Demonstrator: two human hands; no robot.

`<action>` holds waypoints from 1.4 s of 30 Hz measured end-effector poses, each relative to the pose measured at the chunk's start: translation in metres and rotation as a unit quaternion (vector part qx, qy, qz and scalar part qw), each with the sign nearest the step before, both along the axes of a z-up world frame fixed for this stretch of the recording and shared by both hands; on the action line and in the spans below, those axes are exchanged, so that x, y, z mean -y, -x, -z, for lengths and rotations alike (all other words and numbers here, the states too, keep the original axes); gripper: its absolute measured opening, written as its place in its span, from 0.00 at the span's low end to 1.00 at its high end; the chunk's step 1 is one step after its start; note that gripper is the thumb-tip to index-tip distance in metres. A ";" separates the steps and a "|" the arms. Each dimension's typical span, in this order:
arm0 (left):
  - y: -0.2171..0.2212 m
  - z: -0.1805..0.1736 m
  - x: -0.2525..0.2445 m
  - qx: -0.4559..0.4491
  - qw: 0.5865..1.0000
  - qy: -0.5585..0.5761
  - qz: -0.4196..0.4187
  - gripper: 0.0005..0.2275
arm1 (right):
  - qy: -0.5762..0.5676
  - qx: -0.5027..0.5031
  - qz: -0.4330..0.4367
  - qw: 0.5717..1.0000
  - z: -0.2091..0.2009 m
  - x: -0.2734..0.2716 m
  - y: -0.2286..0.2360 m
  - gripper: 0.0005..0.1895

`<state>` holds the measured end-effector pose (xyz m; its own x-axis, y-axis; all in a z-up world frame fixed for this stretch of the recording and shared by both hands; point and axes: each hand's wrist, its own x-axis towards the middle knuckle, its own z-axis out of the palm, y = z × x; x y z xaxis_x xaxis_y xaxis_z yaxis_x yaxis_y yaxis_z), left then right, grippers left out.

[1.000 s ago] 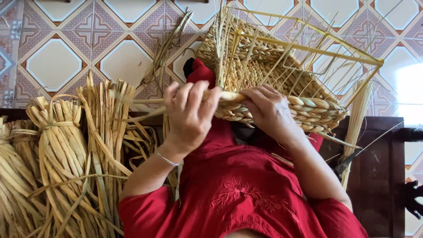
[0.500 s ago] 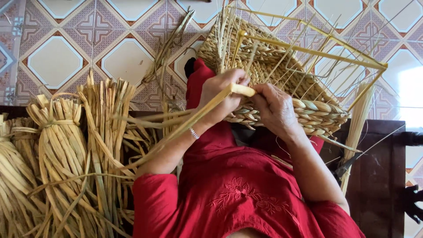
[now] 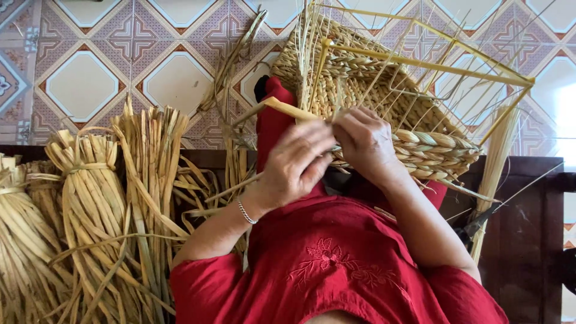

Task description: The person weaves a basket by hand, threading dried plant stalks through a frame, trimming excess material with shears, and tucking the ends into the weave to build the sides.

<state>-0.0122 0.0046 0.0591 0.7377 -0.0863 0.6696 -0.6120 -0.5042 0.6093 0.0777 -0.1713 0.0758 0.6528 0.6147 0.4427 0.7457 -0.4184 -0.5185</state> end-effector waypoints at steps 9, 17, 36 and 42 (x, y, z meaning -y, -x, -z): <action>-0.020 0.048 -0.042 -0.046 0.967 -0.195 -0.156 0.06 | -0.003 -0.003 0.033 0.999 0.007 -0.005 0.001 0.04; -0.002 0.055 -0.048 -0.043 0.963 -0.174 -0.203 0.16 | -0.035 0.017 0.101 0.994 0.031 -0.007 -0.005 0.11; 0.020 -0.024 -0.045 -0.061 0.920 -0.332 -0.197 0.08 | 0.021 0.001 -0.087 0.996 -0.032 -0.019 0.013 0.15; -0.009 -0.001 -0.021 0.186 0.923 -0.238 -0.240 0.13 | 0.013 -0.020 0.025 0.999 0.017 -0.015 0.002 0.07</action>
